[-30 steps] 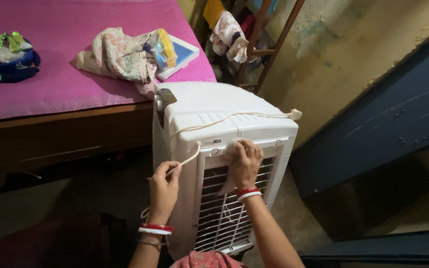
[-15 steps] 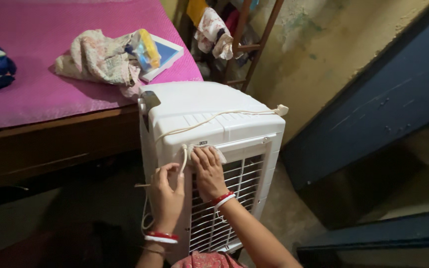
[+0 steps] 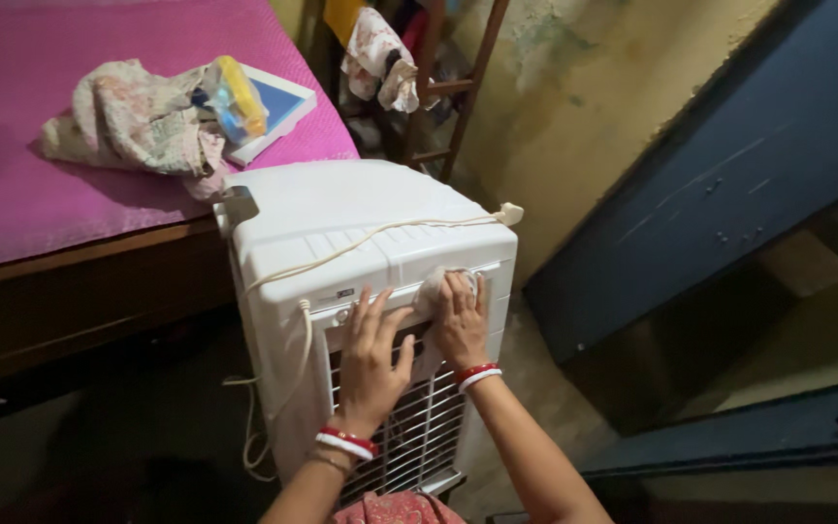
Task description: The person wipes the exterior plastic housing and the rear grille of a white air cooler using a cloth.
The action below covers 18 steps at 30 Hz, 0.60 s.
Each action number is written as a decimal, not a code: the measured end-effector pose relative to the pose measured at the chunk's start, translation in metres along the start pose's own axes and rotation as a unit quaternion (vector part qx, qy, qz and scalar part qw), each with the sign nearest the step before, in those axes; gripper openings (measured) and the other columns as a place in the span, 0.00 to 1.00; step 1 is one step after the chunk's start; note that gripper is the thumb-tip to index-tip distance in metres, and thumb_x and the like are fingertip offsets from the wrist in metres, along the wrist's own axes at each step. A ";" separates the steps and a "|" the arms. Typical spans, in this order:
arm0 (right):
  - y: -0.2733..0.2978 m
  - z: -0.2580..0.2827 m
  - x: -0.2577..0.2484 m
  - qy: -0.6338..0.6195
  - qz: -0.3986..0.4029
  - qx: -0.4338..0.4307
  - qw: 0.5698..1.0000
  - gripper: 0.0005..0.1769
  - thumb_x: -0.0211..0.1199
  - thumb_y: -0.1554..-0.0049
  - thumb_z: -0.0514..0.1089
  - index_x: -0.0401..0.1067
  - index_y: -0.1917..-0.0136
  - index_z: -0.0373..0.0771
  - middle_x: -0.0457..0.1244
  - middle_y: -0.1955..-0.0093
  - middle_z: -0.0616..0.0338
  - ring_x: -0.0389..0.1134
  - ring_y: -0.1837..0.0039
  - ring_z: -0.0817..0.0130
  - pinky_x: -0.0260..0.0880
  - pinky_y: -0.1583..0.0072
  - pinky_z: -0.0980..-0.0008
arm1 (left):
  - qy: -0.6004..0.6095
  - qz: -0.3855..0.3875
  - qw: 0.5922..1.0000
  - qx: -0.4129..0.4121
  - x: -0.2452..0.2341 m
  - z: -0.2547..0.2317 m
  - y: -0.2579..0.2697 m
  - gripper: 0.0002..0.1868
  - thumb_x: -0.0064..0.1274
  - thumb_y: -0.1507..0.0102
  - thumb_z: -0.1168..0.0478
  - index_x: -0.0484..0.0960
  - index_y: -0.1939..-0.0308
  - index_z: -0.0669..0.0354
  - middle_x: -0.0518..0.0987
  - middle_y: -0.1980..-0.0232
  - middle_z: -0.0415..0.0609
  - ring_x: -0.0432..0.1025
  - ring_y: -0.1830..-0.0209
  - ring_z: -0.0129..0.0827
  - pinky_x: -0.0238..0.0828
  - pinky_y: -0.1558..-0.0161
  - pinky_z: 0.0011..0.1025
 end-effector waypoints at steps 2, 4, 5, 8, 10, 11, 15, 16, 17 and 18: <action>0.002 -0.021 -0.002 -0.015 0.006 0.026 1.000 0.37 0.60 0.51 0.37 0.57 0.29 0.32 0.56 0.29 0.46 0.54 0.24 0.47 0.41 0.23 0.42 | -0.023 0.041 0.998 0.031 0.021 -0.002 -0.006 0.25 0.59 0.40 0.59 0.77 0.39 0.57 0.64 0.24 0.56 0.50 0.19 0.51 0.44 0.22 0.51; 0.007 -0.050 0.002 0.013 0.026 0.057 0.998 0.36 0.58 0.50 0.33 0.59 0.28 0.32 0.57 0.28 0.46 0.56 0.23 0.49 0.44 0.22 0.44 | -0.046 0.089 0.993 0.055 0.044 -0.001 -0.007 0.33 0.58 0.41 0.54 0.72 0.33 0.59 0.59 0.21 0.57 0.45 0.18 0.51 0.38 0.21 0.51; 0.010 -0.066 0.005 0.027 0.035 0.072 0.996 0.35 0.56 0.50 0.31 0.60 0.28 0.31 0.57 0.27 0.46 0.56 0.23 0.49 0.46 0.21 0.46 | -0.077 0.113 0.989 0.050 0.056 0.002 -0.006 0.37 0.58 0.40 0.51 0.67 0.30 0.60 0.55 0.20 0.57 0.42 0.17 0.50 0.34 0.21 0.51; 0.033 -0.135 0.012 -0.138 -0.006 0.310 0.941 0.33 0.48 0.46 0.28 0.63 0.27 0.31 0.59 0.27 0.46 0.58 0.25 0.47 0.58 0.23 0.56 | -0.164 0.164 0.971 0.050 0.090 0.019 -0.004 0.48 0.54 0.38 0.43 0.52 0.22 0.60 0.44 0.17 0.56 0.31 0.17 0.48 0.22 0.21 0.51; 0.037 -0.158 0.010 -0.192 -0.081 0.335 0.919 0.30 0.47 0.45 0.31 0.64 0.29 0.28 0.59 0.29 0.44 0.61 0.27 0.49 0.61 0.26 0.58 | -0.217 0.173 0.958 0.073 0.106 0.033 0.002 0.51 0.50 0.37 0.38 0.45 0.19 0.56 0.37 0.16 0.55 0.27 0.17 0.47 0.17 0.22 0.52; 0.038 -0.166 0.008 -0.218 -0.117 0.346 0.905 0.28 0.47 0.44 0.33 0.65 0.30 0.27 0.59 0.30 0.43 0.63 0.28 0.49 0.63 0.27 0.59 | -0.263 0.157 0.948 0.086 0.111 0.039 0.005 0.51 0.49 0.36 0.37 0.44 0.18 0.53 0.36 0.15 0.53 0.26 0.16 0.46 0.15 0.22 0.51; 0.015 -0.142 0.024 -0.232 -0.061 0.269 0.933 0.27 0.50 0.34 0.41 0.57 0.25 0.26 0.52 0.21 0.37 0.52 0.20 0.43 0.48 0.21 0.55 | -0.374 0.100 0.914 0.121 0.126 0.055 0.012 0.49 0.47 0.35 0.33 0.44 0.16 0.44 0.36 0.14 0.47 0.25 0.15 0.43 0.12 0.21 0.47; 0.009 -0.132 0.029 -0.213 -0.041 0.242 0.946 0.30 0.50 0.33 0.43 0.54 0.22 0.26 0.48 0.19 0.35 0.47 0.18 0.40 0.43 0.20 0.52 | -0.385 0.088 0.910 0.126 0.128 0.057 0.012 0.49 0.47 0.34 0.33 0.45 0.16 0.42 0.36 0.14 0.46 0.26 0.15 0.42 0.12 0.21 0.46; 0.004 -0.124 0.034 -0.193 -0.022 0.216 0.957 0.33 0.49 0.32 0.44 0.51 0.20 0.26 0.44 0.16 0.34 0.42 0.16 0.37 0.37 0.20 0.50 | -0.395 0.074 0.906 0.131 0.129 0.058 0.013 0.48 0.47 0.34 0.33 0.46 0.16 0.41 0.37 0.14 0.45 0.26 0.15 0.42 0.12 0.21 0.46; 0.003 -0.120 0.034 -0.194 -0.040 0.205 0.959 0.34 0.49 0.32 0.46 0.49 0.19 0.27 0.43 0.16 0.34 0.41 0.15 0.38 0.35 0.19 0.50 | -0.406 0.060 0.902 0.136 0.129 0.059 0.014 0.48 0.48 0.34 0.33 0.47 0.16 0.41 0.38 0.14 0.45 0.27 0.15 0.43 0.12 0.20 0.46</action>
Point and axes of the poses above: each hand's wrist, its own y-axis away from the middle knuckle, its own x-axis out of the palm, z = x × y, the point moved 7 cm from there along -y, towards the middle knuckle
